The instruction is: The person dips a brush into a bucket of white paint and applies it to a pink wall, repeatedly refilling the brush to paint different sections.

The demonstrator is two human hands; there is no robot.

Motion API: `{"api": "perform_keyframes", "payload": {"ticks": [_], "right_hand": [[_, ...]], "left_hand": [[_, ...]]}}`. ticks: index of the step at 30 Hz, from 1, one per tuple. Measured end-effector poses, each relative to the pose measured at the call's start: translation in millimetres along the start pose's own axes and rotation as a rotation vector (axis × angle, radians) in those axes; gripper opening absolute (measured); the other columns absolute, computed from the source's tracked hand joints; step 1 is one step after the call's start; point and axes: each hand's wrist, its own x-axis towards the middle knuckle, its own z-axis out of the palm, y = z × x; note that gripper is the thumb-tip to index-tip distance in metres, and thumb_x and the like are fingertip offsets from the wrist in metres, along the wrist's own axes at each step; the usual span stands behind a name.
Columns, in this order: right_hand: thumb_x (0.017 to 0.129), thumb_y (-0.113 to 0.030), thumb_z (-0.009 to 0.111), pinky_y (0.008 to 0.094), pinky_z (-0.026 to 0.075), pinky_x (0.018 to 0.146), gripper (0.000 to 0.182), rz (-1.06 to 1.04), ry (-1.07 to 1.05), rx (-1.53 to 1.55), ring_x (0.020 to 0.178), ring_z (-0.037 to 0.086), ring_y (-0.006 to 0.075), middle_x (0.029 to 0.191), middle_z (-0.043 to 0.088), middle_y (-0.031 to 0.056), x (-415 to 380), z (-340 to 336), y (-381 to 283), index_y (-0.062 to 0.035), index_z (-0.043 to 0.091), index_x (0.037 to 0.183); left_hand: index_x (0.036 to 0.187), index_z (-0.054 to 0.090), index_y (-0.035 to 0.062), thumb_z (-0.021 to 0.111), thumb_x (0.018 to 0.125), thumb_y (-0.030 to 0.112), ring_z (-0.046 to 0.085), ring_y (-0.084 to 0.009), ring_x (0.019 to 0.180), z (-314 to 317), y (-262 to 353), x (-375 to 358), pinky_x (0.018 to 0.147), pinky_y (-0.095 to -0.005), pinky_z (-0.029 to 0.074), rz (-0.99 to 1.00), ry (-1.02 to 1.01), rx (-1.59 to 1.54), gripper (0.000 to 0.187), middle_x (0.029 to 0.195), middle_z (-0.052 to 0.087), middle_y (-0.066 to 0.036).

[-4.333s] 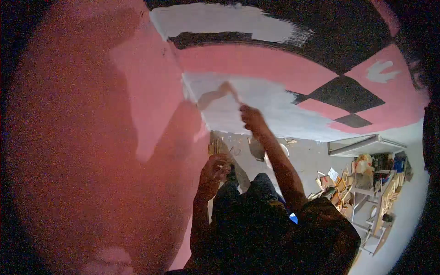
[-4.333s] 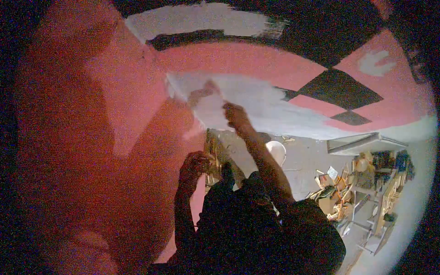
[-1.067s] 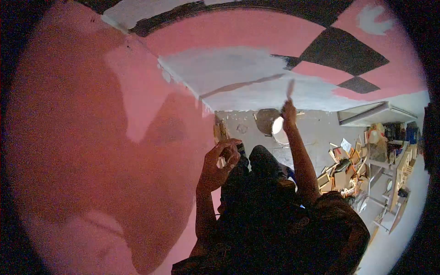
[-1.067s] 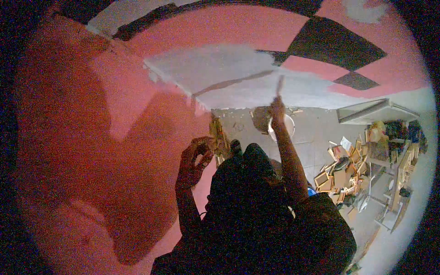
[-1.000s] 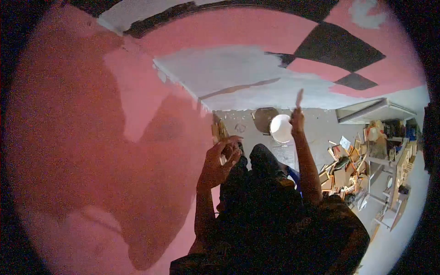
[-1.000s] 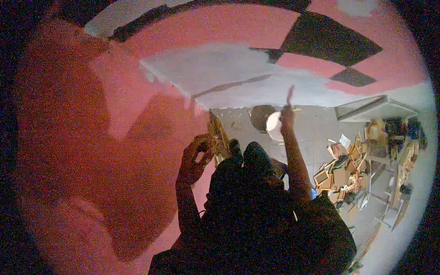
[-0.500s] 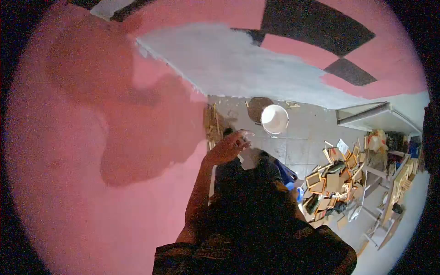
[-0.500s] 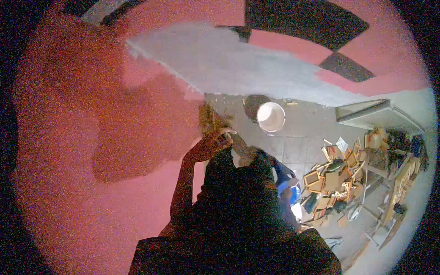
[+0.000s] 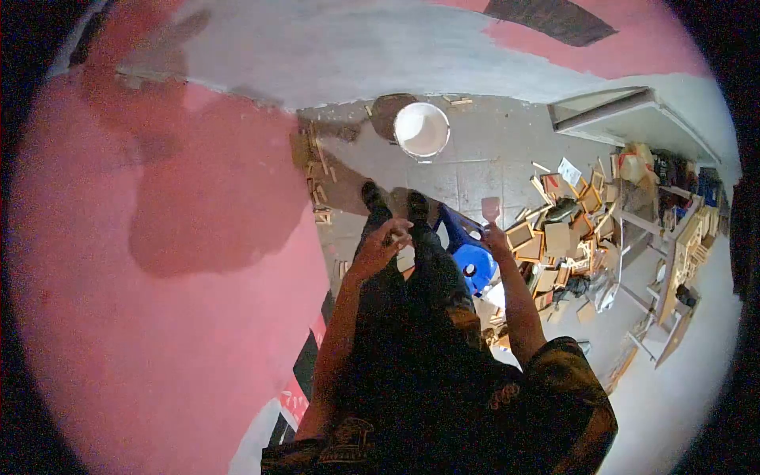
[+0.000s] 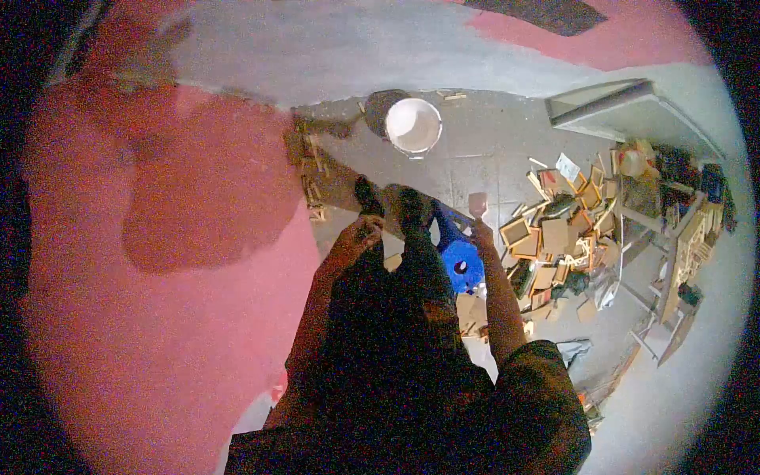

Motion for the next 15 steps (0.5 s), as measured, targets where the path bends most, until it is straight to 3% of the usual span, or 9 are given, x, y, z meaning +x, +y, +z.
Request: {"api": "perform_keyframes", "payload": {"ticks": [1,3,6,8,9,11,13,15], "right_hand": [[0.077,-0.02,0.055,0.0348,0.042,0.048,0.026,0.035,0.019,0.259,0.054,0.053,0.0258,0.066,0.054,0.012,4.6,-0.1,-7.5,-0.0009,0.048,0.092],[0.076,-0.015,0.055,0.0342,0.043,0.049,0.024,0.449,-0.012,0.717,0.054,0.053,0.0245,0.067,0.055,0.0109,22.4,14.0,0.6,-0.0009,0.047,0.093],[0.077,-0.015,0.053,0.0312,0.043,0.047,0.019,-0.199,-0.005,-0.775,0.054,0.052,0.0185,0.066,0.055,0.0088,74.1,56.5,69.9,-0.0013,0.049,0.09],[0.08,-0.017,0.049,0.0306,0.039,0.041,0.016,0.3,0.016,-0.067,0.051,0.05,0.0157,0.061,0.052,0.0064,106.5,87.6,70.0,-0.0026,0.051,0.086],[0.083,-0.026,0.045,0.0285,0.034,0.037,0.024,0.347,0.087,-0.25,0.045,0.045,0.0139,0.053,0.045,0.0028,124.3,105.0,36.3,-0.0036,0.053,0.084],[0.083,-0.031,0.044,0.0274,0.031,0.036,0.029,0.217,0.091,-0.168,0.042,0.042,0.0123,0.051,0.042,0.0007,175.3,126.2,99.0,-0.0039,0.053,0.085],[0.084,-0.035,0.044,0.0258,0.029,0.035,0.032,0.242,0.128,0.044,0.04,0.038,0.0104,0.05,0.039,-0.0013,239.3,154.2,135.4,-0.004,0.053,0.085],[0.084,-0.035,0.045,0.0251,0.029,0.035,0.033,0.322,0.118,0.231,0.039,0.035,0.0091,0.049,0.036,-0.002,300.7,176.3,105.3,-0.0034,0.053,0.085]], "left_hand": [[0.105,0.05,0.0077,0.058,0.08,0.014,0.051,-0.0104,0.078,-4.2,-18.6,12.7,0.071,-0.0237,0.043,0.002,0.016,0.016,0.027,0.084,0.053,-0.001],[0.105,0.05,0.0076,0.06,0.078,0.014,0.051,-0.0103,0.079,-11.5,-54.2,38.4,0.072,-0.0243,0.043,0.058,0.079,0.073,0.029,0.085,0.054,-0.002],[0.1,0.053,0.0066,0.064,0.075,0.014,0.053,-0.0116,0.08,-29.9,-86.7,83.4,0.073,-0.0253,0.044,0.098,0.212,0.065,0.029,0.09,0.056,-0.004],[0.098,0.054,0.0062,0.066,0.074,0.015,0.053,-0.0119,0.08,-34.6,-89.2,125.7,0.073,-0.0253,0.044,0.168,0.322,0.176,0.028,0.089,0.057,-0.004],[0.096,0.055,0.0062,0.067,0.072,0.016,0.054,-0.0125,0.08,-40.2,-124.6,155.0,0.071,-0.0265,0.045,0.012,0.241,-0.309,0.029,0.089,0.056,-0.005],[0.093,0.055,0.0064,0.067,0.072,0.014,0.054,-0.0123,0.078,-47.0,-195.1,205.7,0.069,-0.0255,0.046,0.198,0.353,0.12,0.025,0.087,0.055,-0.005],[0.086,0.054,0.0069,0.065,0.072,0.009,0.054,-0.0119,0.076,-55.5,-219.8,246.2,0.067,-0.0246,0.047,0.049,0.343,-0.043,0.018,0.085,0.054,-0.003],[0.084,0.053,0.0069,0.065,0.071,0.005,0.053,-0.0107,0.074,-53.0,-264.0,278.8,0.066,-0.024,0.047,-0.068,0.348,-0.571,0.018,0.082,0.053,-0.002]]}}
